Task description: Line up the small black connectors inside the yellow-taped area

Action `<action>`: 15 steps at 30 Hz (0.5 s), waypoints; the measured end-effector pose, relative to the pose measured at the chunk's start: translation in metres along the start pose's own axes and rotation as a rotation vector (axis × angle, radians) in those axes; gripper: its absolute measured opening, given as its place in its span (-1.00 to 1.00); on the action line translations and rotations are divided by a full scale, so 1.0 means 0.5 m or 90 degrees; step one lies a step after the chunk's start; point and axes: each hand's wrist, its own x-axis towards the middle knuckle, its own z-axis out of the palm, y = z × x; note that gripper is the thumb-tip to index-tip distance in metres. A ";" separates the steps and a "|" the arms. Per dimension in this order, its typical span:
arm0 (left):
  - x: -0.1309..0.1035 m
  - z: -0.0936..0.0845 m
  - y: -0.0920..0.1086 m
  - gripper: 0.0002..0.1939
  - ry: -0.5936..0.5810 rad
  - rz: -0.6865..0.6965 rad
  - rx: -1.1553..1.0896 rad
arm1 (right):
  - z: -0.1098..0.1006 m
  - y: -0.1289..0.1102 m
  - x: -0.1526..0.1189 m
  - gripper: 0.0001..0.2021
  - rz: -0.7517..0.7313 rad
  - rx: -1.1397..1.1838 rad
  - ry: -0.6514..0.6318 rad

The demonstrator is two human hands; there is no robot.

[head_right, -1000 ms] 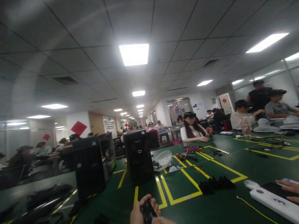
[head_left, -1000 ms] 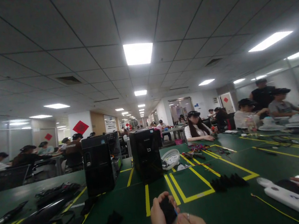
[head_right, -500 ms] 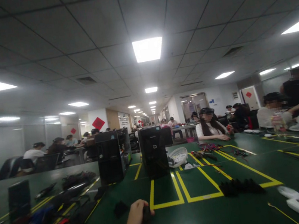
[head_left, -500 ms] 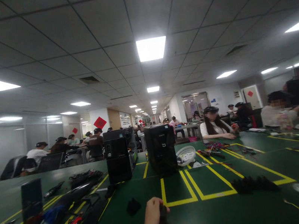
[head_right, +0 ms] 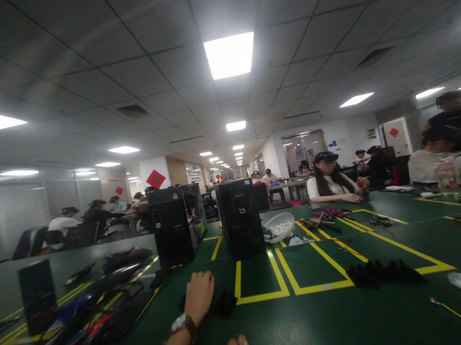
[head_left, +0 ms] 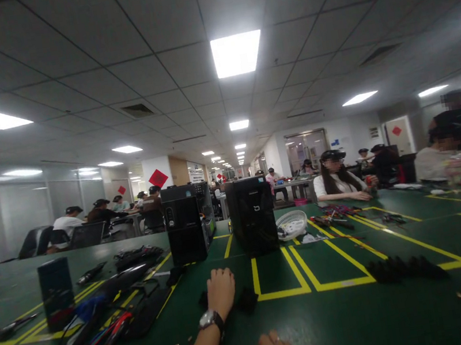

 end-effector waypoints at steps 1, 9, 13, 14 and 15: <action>-0.001 -0.011 -0.012 -0.86 -0.009 0.001 0.022 | -0.011 -0.002 -0.001 -0.75 -0.013 0.000 0.023; 0.006 -0.124 -0.081 -0.76 -0.175 0.050 0.156 | -0.020 0.055 0.119 -0.58 -0.029 0.023 0.086; 0.010 -0.148 -0.073 -0.73 -0.253 0.106 0.133 | -0.001 0.058 0.182 -0.60 -0.097 0.046 0.053; 0.010 -0.149 -0.069 -0.70 -0.268 0.112 0.124 | 0.002 0.053 0.192 -0.60 -0.110 0.050 0.044; 0.010 -0.148 -0.065 -0.67 -0.281 0.117 0.116 | 0.004 0.046 0.200 -0.60 -0.121 0.053 0.036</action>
